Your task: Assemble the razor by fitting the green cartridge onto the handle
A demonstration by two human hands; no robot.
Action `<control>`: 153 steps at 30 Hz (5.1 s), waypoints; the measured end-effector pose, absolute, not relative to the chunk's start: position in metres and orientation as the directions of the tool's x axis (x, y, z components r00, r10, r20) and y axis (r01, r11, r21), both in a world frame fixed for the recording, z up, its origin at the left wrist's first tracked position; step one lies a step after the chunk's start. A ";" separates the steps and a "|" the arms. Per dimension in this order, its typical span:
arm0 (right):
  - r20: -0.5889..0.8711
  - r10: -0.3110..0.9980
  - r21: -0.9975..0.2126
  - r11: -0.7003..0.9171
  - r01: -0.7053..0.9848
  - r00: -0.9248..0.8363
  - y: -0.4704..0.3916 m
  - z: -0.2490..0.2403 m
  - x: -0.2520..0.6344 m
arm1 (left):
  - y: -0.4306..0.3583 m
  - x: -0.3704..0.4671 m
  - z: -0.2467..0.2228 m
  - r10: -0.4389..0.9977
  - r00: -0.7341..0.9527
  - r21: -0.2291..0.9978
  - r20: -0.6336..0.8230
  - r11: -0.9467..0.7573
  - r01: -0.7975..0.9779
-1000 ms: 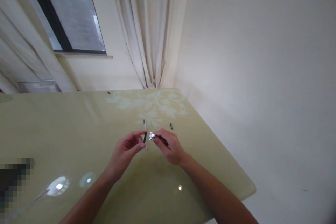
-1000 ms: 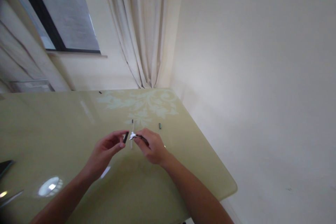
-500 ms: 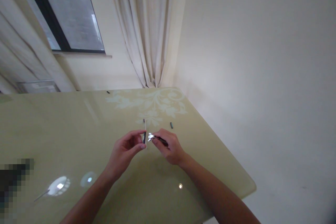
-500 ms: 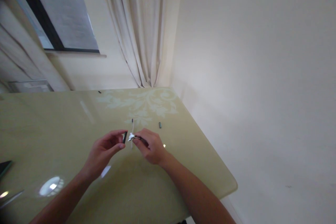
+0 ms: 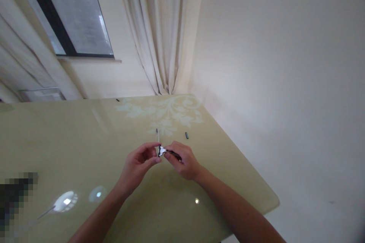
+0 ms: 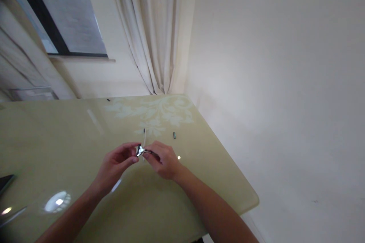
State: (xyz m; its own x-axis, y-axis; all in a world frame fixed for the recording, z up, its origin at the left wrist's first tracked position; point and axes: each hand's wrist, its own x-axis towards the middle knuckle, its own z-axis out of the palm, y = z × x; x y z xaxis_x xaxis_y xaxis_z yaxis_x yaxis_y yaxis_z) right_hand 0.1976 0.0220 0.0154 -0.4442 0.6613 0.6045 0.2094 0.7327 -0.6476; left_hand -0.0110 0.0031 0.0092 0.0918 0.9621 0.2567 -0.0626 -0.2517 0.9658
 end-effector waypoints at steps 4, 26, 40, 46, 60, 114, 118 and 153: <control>0.600 0.663 -0.650 0.730 0.212 -0.447 0.022 0.016 0.198 | 0.002 -0.010 0.010 0.962 0.087 0.965 0.259 -0.255 -0.063; 0.553 0.645 -0.652 0.729 0.208 -0.527 0.022 0.018 0.199 | -0.003 -0.016 0.008 0.912 0.046 0.898 0.407 -0.409 0.162; 0.477 0.744 -0.772 0.609 0.181 -0.468 0.025 0.021 0.196 | 0.001 -0.017 0.006 0.964 0.115 0.960 0.240 -0.253 0.119; 0.498 0.720 -0.751 0.637 0.174 -0.483 0.026 0.019 0.196 | 0.001 -0.016 0.008 0.958 0.121 0.954 0.260 -0.275 0.120; 0.423 0.767 -0.851 0.519 0.079 -0.483 0.030 0.017 0.198 | 0.000 -0.016 0.013 0.954 0.110 0.946 0.279 -0.293 0.139; 0.208 0.937 -0.584 -0.110 0.804 0.279 0.126 -0.021 0.271 | 0.015 -0.003 -0.018 0.988 0.127 0.217 0.089 -0.144 0.966; 0.213 0.943 -0.545 -0.104 0.832 0.258 0.124 -0.019 0.269 | 0.018 -0.007 -0.024 0.989 0.068 0.318 0.134 -0.108 0.942; 0.180 0.982 -0.983 0.181 -0.032 0.051 0.100 -0.005 0.235 | 0.081 0.049 -0.029 0.947 0.231 0.667 0.223 -0.321 0.672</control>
